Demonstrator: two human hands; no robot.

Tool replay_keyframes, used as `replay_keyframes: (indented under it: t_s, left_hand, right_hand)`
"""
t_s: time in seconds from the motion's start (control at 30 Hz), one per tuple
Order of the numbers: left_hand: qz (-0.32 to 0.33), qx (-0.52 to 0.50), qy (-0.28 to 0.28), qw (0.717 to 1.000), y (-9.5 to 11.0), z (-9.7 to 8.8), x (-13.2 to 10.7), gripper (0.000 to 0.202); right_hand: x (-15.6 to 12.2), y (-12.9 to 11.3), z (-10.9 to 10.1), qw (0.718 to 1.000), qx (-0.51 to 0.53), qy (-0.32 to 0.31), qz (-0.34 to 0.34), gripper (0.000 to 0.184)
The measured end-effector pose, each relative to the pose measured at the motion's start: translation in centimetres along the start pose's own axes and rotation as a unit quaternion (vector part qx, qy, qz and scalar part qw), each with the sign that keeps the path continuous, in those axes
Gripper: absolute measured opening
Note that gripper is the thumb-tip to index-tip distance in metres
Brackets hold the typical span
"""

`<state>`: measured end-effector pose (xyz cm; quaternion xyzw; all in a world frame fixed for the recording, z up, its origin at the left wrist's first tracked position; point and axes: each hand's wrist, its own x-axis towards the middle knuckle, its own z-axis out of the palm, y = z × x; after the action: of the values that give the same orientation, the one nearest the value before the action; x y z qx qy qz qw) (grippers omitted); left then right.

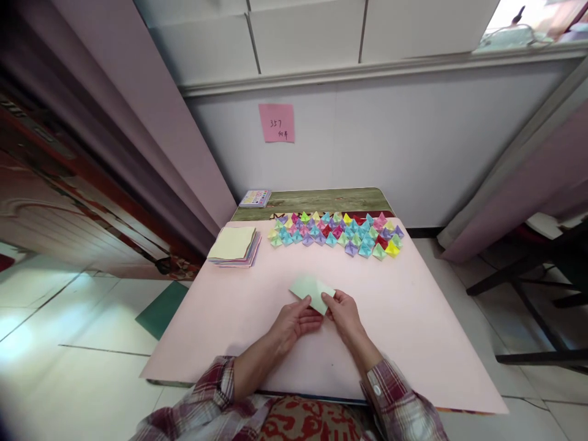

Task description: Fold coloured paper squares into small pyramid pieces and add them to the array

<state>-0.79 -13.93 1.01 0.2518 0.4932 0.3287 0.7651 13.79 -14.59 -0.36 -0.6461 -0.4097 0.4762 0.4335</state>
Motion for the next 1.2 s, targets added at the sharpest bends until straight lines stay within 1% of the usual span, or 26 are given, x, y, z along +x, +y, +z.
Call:
replay_keyframes:
  t_s: [0.07,0.1,0.13,0.2,0.23,0.27,0.3,0.33,0.4,0.5,0.6,0.77,0.87,0.93,1.0,1.07,1.13,1.2]
  left_hand:
    - [0.009,-0.070,0.018,0.997,0.4,0.5,0.5,0.029]
    - [0.020,-0.090,0.030,0.995,0.7,0.6,0.6,0.025]
    - [0.032,-0.105,0.042,0.993,1.2,0.6,0.6,0.023]
    - [0.049,-0.120,0.056,0.990,2.2,0.6,0.2,0.023]
    - [0.056,-0.123,0.057,0.989,2.8,0.6,-0.1,0.023]
    - [0.059,-0.123,0.049,0.989,3.4,0.7,-0.6,0.023]
    - [0.064,-0.122,0.038,0.990,3.9,0.8,-1.2,0.024]
    - [0.065,-0.120,0.026,0.990,4.4,1.0,-1.8,0.026]
    - [0.065,-0.116,0.002,0.991,5.1,1.6,-2.9,0.028]
    - [0.056,-0.105,-0.026,0.993,5.4,2.3,-4.1,0.031]
    - [0.051,-0.101,-0.035,0.993,5.3,2.6,-4.5,0.032]
    - [0.081,-0.114,-0.017,0.990,5.5,2.5,-4.2,0.035]
    - [0.105,-0.121,-0.003,0.987,5.8,2.7,-3.9,0.033]
    - [0.121,-0.121,0.001,0.985,5.9,2.8,-3.9,0.031]
    - [0.136,-0.111,-0.004,0.984,5.9,2.9,-4.0,0.031]
    - [0.150,-0.098,-0.011,0.984,5.7,3.0,-4.2,0.033]
    - [0.166,-0.085,-0.014,0.982,5.5,3.2,-4.4,0.035]
    - [0.187,-0.069,-0.012,0.980,5.4,3.3,-4.5,0.038]
  right_hand:
    - [-0.8,-0.3,0.1,1.000,0.022,-0.023,-0.002,0.043]
    - [-1.1,-0.5,-0.2,0.999,0.024,-0.025,-0.012,0.043]
    - [-1.4,-0.7,-0.7,0.999,0.019,-0.015,-0.035,0.042]
    - [-1.9,-1.3,-2.1,0.990,-0.031,0.053,-0.123,0.043]
    - [-2.1,-1.6,-2.8,0.980,-0.071,0.082,-0.167,0.046]
    - [-2.2,-1.9,-3.5,0.968,-0.110,0.095,-0.207,0.048]
    - [-2.4,-2.1,-4.0,0.955,-0.145,0.092,-0.241,0.050]
    - [-2.6,-2.4,-4.3,0.944,-0.171,0.077,-0.271,0.051]
    - [-2.9,-2.8,-4.4,0.925,-0.203,0.043,-0.319,0.048]
    - [-3.2,-3.3,-3.7,0.901,-0.207,-0.001,-0.381,0.038]
    - [-3.1,-3.8,-3.2,0.890,-0.192,-0.003,-0.414,0.034]
    - [-2.8,-4.5,-3.4,0.900,-0.142,0.013,-0.412,0.024]
    - [-2.7,-4.8,-3.3,0.916,-0.100,0.026,-0.388,0.014]
    - [-2.6,-4.9,-2.9,0.936,-0.058,0.042,-0.345,0.008]
    - [-2.5,-4.8,-2.5,0.958,-0.002,0.061,-0.280,0.015]
    - [-2.5,-4.8,-1.9,0.974,0.050,0.070,-0.211,0.021]
    - [-2.7,-4.8,-1.3,0.980,0.087,0.072,-0.163,0.026]
    - [-3.0,-5.0,-0.7,0.981,0.111,0.078,-0.140,0.029]
